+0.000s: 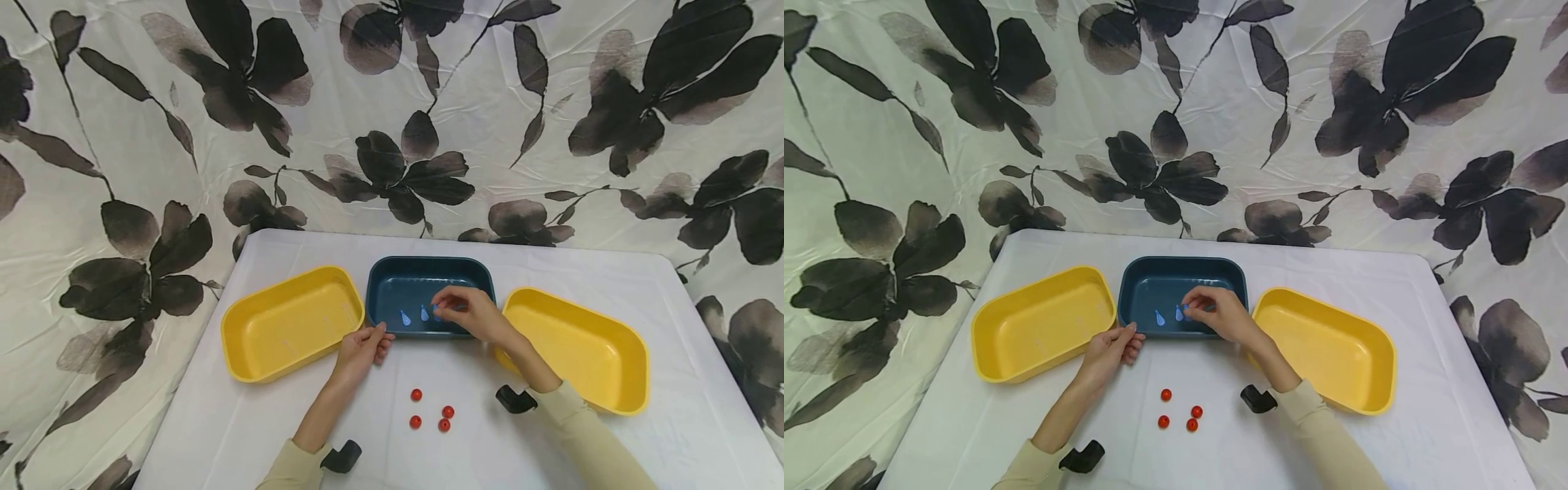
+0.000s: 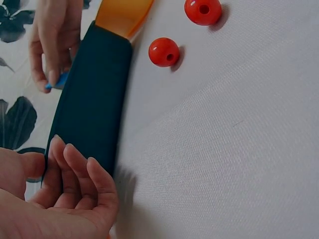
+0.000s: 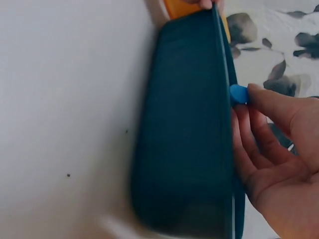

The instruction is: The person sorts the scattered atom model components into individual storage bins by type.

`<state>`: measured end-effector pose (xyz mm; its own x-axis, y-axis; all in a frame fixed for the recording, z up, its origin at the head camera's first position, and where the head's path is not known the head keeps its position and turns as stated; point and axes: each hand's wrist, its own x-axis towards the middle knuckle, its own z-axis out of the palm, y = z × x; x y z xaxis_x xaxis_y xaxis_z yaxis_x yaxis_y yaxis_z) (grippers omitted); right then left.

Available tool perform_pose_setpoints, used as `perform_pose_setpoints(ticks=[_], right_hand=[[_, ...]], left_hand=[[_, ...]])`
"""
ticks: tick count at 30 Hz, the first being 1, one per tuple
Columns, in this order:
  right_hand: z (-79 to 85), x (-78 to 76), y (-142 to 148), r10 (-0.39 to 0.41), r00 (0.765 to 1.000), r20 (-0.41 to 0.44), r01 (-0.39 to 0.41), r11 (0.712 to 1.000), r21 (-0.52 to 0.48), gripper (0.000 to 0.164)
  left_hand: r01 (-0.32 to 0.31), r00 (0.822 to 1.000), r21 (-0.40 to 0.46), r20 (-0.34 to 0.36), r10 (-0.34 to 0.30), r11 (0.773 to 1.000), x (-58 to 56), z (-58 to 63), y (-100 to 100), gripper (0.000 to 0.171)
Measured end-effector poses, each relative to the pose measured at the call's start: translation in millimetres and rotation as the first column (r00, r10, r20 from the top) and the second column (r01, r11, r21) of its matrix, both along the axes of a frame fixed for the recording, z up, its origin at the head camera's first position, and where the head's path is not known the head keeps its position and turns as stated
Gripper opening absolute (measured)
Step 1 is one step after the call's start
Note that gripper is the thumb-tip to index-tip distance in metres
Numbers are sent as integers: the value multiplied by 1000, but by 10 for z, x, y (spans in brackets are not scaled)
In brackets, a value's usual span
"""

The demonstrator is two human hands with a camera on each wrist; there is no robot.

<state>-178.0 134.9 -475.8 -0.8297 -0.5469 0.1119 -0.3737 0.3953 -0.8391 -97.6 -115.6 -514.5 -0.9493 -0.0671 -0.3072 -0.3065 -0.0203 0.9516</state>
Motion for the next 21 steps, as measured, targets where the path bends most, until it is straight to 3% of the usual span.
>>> perform_pose_setpoints(ticks=[10,21], right_hand=[[-164,-159,70,-105,994,-43,107,993,54,14],[-202,-296,32,-175,983,-50,180,977,118,12]], left_hand=[[0,1000,-7,-1,0,1000,1,27,0,42],[7,1000,-28,-3,-7,1000,-3,5,0,43]])
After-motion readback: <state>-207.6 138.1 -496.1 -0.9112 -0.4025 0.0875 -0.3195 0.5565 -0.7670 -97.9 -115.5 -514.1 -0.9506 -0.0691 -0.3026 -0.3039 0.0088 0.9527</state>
